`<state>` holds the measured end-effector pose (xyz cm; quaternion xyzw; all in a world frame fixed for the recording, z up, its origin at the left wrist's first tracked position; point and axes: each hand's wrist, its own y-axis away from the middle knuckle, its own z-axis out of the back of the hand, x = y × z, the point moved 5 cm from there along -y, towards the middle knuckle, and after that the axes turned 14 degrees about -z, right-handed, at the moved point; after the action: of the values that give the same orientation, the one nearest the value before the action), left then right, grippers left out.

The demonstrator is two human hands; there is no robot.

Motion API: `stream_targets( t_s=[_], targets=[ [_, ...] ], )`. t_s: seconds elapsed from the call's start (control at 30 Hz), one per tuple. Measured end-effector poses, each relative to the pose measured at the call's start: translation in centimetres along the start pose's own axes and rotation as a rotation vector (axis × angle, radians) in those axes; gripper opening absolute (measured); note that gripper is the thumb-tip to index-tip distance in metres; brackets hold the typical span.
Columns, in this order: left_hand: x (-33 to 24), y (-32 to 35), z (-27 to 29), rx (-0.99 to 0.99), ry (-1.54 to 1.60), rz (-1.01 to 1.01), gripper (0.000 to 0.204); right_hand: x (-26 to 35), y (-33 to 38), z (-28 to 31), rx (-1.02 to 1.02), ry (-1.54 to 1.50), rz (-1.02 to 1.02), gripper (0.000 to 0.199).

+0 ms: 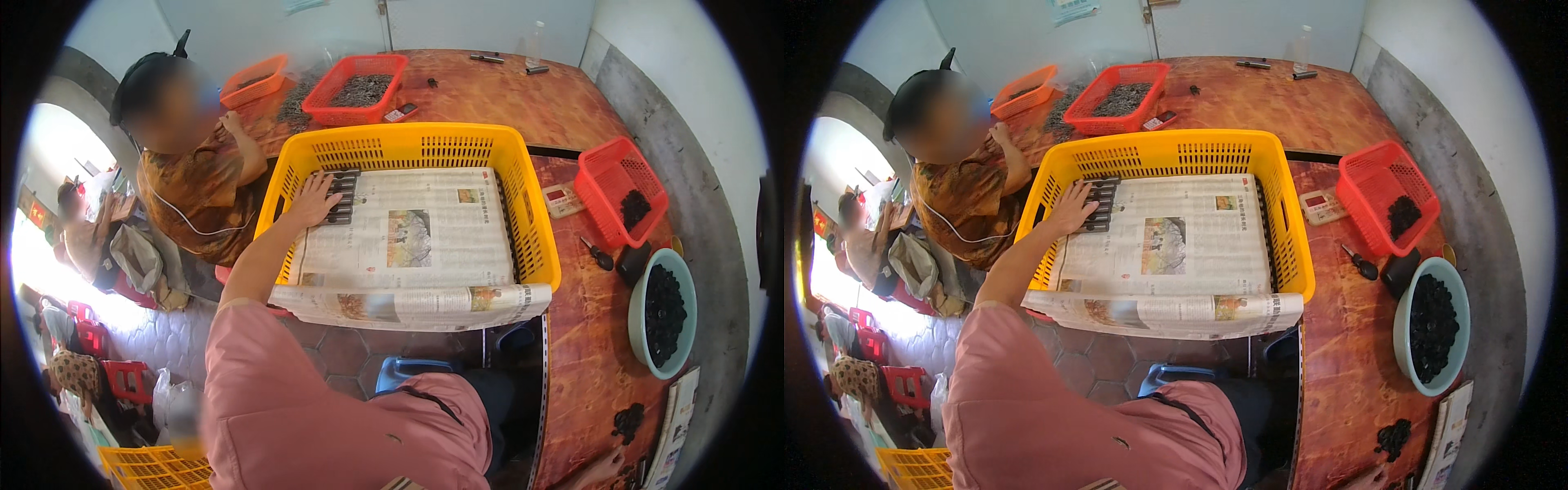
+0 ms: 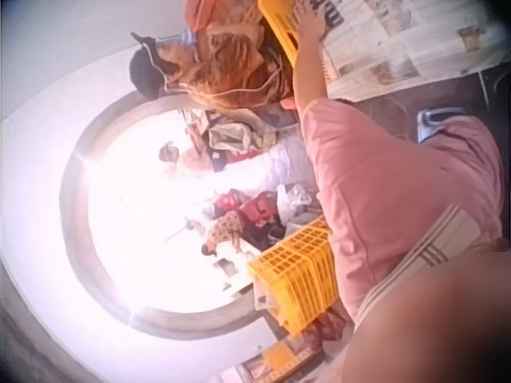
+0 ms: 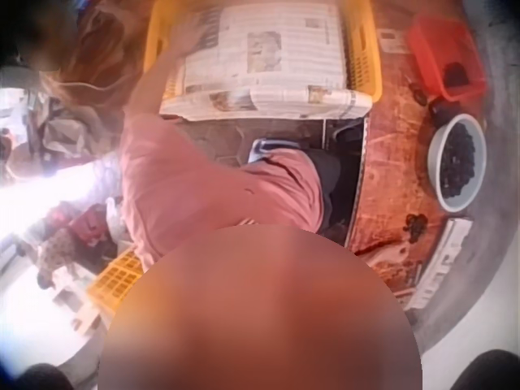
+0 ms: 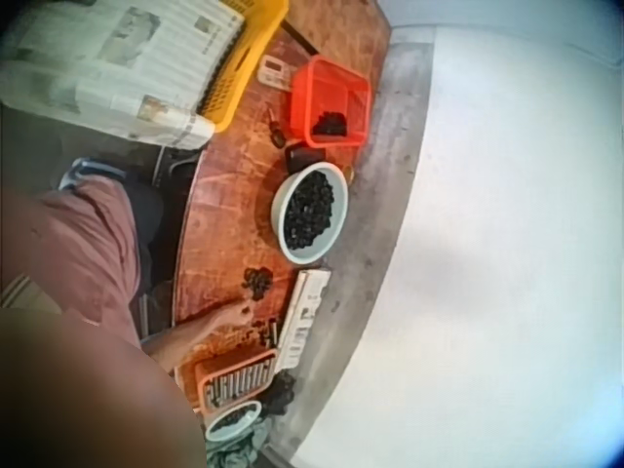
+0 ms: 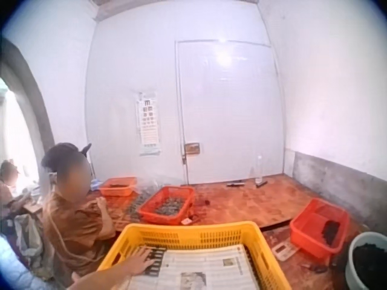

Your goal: The person repeatedly picks small black circular pieces from a bowl and inserts them into a metal tube held in the other hand. They use a thin metal rod to push the pieces into the tube and occasionally place the filled tube into a yellow basket.

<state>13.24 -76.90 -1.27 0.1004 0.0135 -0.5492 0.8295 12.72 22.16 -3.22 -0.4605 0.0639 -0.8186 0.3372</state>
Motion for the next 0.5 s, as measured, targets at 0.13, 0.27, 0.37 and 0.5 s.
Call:
stream_targets(
  t_s=[0.13, 0.27, 0.37, 0.5],
  targets=[
    [1.4, 0.3, -1.0, 0.085, -0.034, 0.031, 0.077, -11.2, -3.9, -2.2, -0.003, 0.198, -0.295, 0.042],
    [3.2, 0.0, -5.2, 0.107, -0.069, -0.136, 0.082, -13.1, -4.7, -3.3, -0.005, 0.157, -0.24, 0.041],
    [-2.1, 3.4, -1.8, 0.186, -0.017, -0.062, 0.088, -4.3, -1.5, -1.4, 0.027, 0.031, -0.075, 0.037],
    [-2.8, 5.3, -1.8, 0.301, 0.026, 0.022, 0.09, -1.4, -0.4, 0.3, 0.034, -0.003, 0.01, 0.039]
  ],
)
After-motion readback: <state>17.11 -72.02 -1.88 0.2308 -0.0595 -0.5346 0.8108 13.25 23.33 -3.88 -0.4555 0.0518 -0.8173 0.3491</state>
